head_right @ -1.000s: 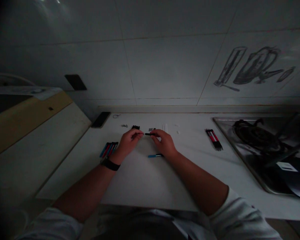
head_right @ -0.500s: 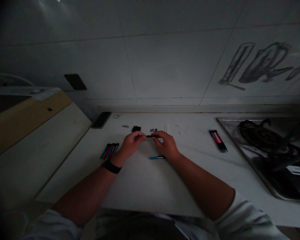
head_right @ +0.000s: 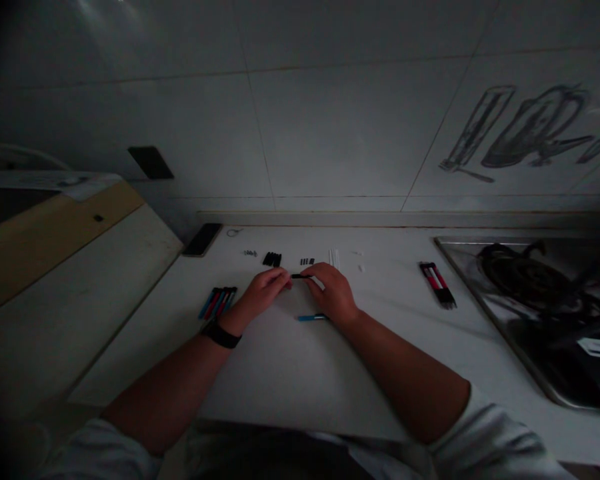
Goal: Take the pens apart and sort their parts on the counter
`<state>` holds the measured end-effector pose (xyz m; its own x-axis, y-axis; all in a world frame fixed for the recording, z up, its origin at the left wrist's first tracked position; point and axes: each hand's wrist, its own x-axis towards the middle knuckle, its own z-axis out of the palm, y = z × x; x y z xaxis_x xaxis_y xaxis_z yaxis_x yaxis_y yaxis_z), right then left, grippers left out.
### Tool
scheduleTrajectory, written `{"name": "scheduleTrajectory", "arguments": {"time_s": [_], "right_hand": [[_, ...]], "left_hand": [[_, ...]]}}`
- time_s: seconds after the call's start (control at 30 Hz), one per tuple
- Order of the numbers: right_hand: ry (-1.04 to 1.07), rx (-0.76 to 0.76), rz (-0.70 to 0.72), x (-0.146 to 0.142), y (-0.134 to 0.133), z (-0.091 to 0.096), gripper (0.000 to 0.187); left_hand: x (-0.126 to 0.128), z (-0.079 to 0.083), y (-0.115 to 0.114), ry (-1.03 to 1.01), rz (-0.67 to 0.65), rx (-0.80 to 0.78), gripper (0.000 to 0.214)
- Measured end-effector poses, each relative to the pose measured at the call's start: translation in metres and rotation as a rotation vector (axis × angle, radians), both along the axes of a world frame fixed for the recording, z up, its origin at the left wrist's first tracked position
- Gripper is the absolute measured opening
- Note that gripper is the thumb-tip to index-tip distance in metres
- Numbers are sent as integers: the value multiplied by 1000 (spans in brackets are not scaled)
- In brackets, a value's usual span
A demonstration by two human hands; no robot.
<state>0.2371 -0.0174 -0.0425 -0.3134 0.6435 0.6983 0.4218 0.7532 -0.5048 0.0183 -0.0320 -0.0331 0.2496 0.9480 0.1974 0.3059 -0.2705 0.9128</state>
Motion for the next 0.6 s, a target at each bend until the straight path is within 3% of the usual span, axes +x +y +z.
{"name": "scheduleTrajectory", "arguments": {"time_s": [0.17, 0.33, 0.6], "right_hand": [[-18, 34, 17, 1, 0, -2, 14], [-50, 16, -44, 3, 1, -1, 13], [-80, -69, -62, 3, 4, -2, 21]], "left_hand": [[0, 1, 0, -15, -10, 9, 37], [-1, -1, 1, -35, -2, 112, 19], [-2, 1, 0, 79, 64, 191, 13]]}}
